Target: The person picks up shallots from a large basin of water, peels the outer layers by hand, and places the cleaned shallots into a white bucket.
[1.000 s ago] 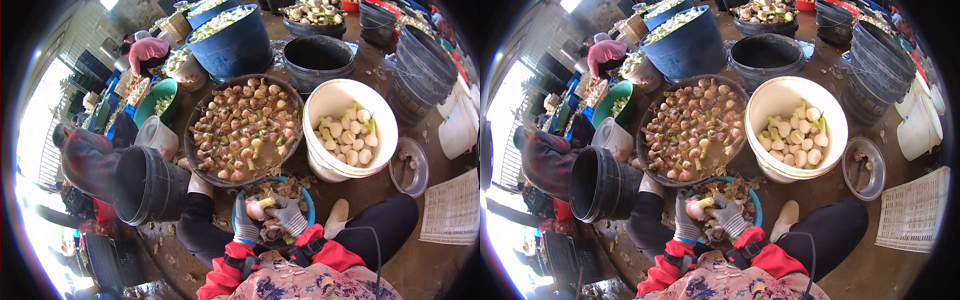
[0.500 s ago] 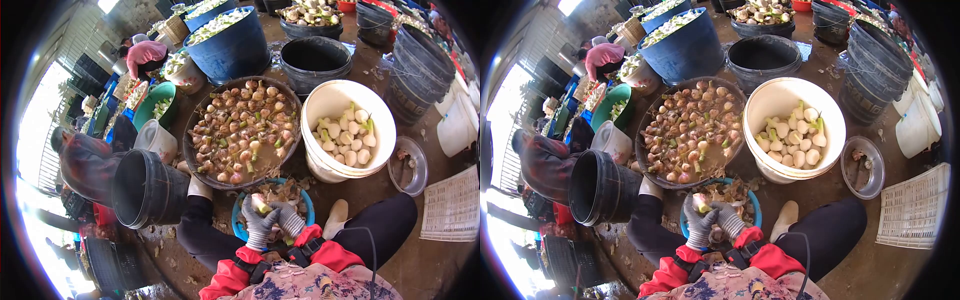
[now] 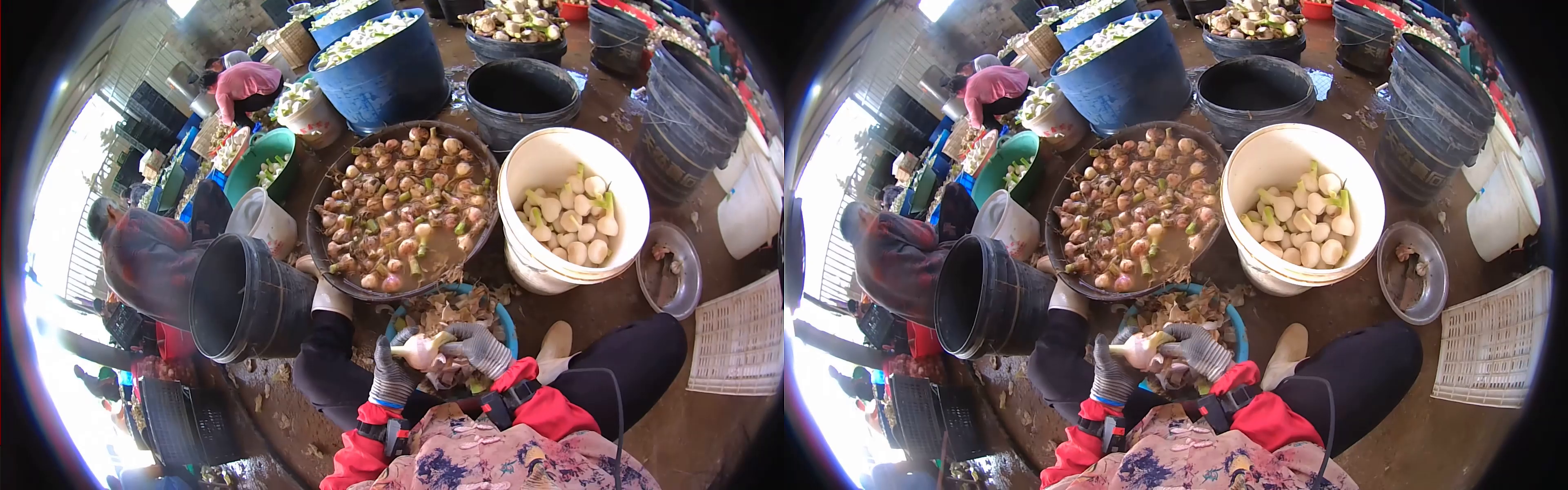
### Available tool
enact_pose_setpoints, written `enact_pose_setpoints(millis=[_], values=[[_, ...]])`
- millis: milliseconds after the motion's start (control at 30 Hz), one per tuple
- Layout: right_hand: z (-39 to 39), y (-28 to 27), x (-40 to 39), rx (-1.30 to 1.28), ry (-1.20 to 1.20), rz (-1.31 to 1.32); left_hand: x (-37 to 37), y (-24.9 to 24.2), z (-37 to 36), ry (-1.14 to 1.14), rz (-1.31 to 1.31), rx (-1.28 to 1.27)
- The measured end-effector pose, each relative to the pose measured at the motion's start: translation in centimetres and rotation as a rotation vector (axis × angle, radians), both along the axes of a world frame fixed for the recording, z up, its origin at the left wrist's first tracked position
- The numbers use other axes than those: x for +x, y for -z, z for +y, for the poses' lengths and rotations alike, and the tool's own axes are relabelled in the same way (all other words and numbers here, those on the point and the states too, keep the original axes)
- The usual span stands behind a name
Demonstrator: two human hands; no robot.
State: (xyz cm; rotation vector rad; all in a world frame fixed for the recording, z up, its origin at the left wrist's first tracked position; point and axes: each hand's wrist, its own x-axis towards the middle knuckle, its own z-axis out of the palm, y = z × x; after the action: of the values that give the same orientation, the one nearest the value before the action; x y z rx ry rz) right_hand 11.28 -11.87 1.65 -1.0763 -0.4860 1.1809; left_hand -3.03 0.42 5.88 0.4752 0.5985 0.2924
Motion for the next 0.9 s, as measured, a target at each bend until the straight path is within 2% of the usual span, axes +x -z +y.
enact_pose_setpoints(millis=[33, 67, 133, 167, 200, 267, 300, 333, 367, 400, 433, 467, 533, 567, 600, 667, 700, 733, 800, 833, 867, 900], values=[[0.0, 0.3, 0.3, -0.065, -0.039, -0.304, -0.4, 0.6, 0.0, 0.021, 0.053, 0.124], [0.0, 0.6, 0.5, -0.071, -0.035, -0.307, -0.6, 1.2, 0.0, 0.044, 0.104, 0.247], [0.1, 2.0, 0.4, -0.243, 0.006, -0.282, -1.1, 1.5, -0.3, -0.007, 0.145, 0.147], [0.3, 3.3, 0.7, -0.367, 0.096, -0.362, -1.5, 1.0, -0.6, 0.009, 0.146, 0.067], [0.1, 3.8, 1.2, -0.363, 0.091, -0.361, -1.8, 0.2, -0.8, 0.022, 0.148, -0.011], [-0.1, 4.3, 2.5, -0.513, 0.222, -0.214, -2.0, -1.1, -1.8, 0.072, 0.127, 0.135], [0.1, 4.1, 3.1, -0.588, 0.064, -0.602, -2.2, -1.2, -1.7, 0.072, 0.117, 0.128], [0.4, 3.9, 2.8, -0.59, 0.063, -0.605, -2.2, -1.1, -1.7, 0.074, 0.105, 0.119], [0.7, 3.6, 2.2, -0.597, -0.088, -0.846, -2.4, -0.3, -1.4, 0.075, 0.101, 0.116], [0.8, 3.5, 1.9, -0.598, -0.243, -1.083, -2.4, 0.3, -0.9, 0.124, 0.167, 0.362], [0.4, 3.4, 1.6, -0.432, -0.156, -0.934, -2.5, 0.9, -0.5, 0.174, 0.232, 0.61], [0.3, 3.2, 1.6, -0.433, -0.153, -0.934, -2.6, 1.3, -0.2, 0.176, 0.23, 0.611], [0.5, 2.0, 1.2, -0.299, -0.13, -0.52, -1.7, 0.4, 0.1, 0.284, 0.188, 0.669], [0.7, 1.9, 1.1, -0.15, -0.17, -0.277, -1.3, 1.5, 0.0, 0.182, 0.158, 0.651], [0.8, 1.5, 0.8, -0.151, -0.162, -0.279, -0.8, 1.6, -0.1, 0.189, 0.153, 0.652], [0.8, 0.5, 0.1, -0.194, -0.056, -0.174, 0.3, 1.7, 0.1, 0.289, 0.166, 0.962], [0.6, -0.6, 0.2, -0.158, -0.04, -0.184, 0.9, 2.0, 0.1, 0.267, 0.134, 1.138], [0.7, -0.5, 0.1, -0.159, -0.033, -0.183, 1.2, 2.2, 0.0, 0.274, 0.131, 1.139], [1.0, -0.4, 0.0, -0.01, 0.173, -0.166, 1.6, 2.5, -0.1, 0.24, 0.121, 1.329], [0.7, -0.5, -0.1, -0.167, 0.211, -0.369, 1.6, 3.2, -0.3, 0.16, 0.103, 1.193], [0.5, -0.6, 0.0, -0.168, 0.217, -0.367, 1.7, 3.6, -0.4, 0.166, 0.1, 1.194], [0.5, -1.0, 0.1, -0.099, 0.262, -0.189, 1.9, 3.4, -0.6, 0.031, 0.111, 1.081]])
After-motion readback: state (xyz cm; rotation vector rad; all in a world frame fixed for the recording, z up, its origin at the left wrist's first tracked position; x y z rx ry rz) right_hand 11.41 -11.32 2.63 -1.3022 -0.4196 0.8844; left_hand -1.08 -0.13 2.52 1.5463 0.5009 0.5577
